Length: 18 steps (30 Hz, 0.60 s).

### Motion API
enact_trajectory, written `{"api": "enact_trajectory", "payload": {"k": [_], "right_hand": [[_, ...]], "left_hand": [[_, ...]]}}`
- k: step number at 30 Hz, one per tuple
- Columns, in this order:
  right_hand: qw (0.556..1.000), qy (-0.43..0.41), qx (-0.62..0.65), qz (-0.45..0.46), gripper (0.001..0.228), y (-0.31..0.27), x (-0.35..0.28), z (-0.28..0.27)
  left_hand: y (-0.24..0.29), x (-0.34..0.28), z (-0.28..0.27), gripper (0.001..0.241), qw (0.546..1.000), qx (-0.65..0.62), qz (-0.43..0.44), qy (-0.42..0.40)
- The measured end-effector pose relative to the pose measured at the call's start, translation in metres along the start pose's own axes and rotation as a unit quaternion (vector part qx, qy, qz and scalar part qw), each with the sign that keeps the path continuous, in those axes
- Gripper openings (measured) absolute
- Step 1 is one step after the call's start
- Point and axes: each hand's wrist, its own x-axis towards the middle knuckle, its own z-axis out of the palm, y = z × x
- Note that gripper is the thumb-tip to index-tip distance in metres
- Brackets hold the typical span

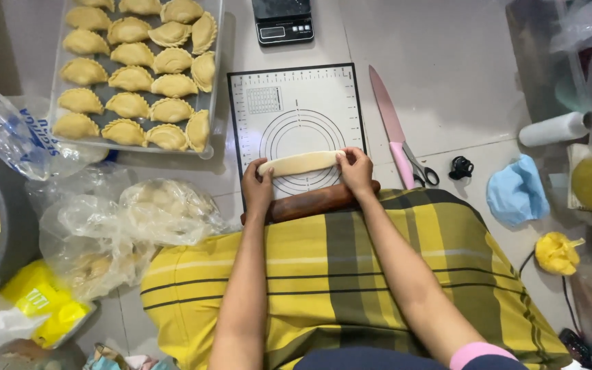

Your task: Rolling out small portions of dough into flat circles using a rolling pin on a silicone mat.

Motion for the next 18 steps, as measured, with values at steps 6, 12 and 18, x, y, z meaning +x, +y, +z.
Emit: {"api": "enact_trajectory", "payload": {"k": [6,12,18], "right_hand": [[0.996,0.033,-0.049,-0.061,0.026,0.005,-0.002,0.005],[0.996,0.057,-0.041,-0.062,0.024,0.01,-0.004,0.002],[0.991,0.04,0.124,-0.031,0.038,0.01,-0.004,0.0]], "left_hand": [[-0.012,0.003,0.002,0.031,0.995,0.067,0.053,0.045],[-0.033,0.011,0.006,0.033,0.987,0.101,0.1,0.08],[-0.021,0.004,0.003,0.034,0.976,0.147,0.123,0.101]]}}
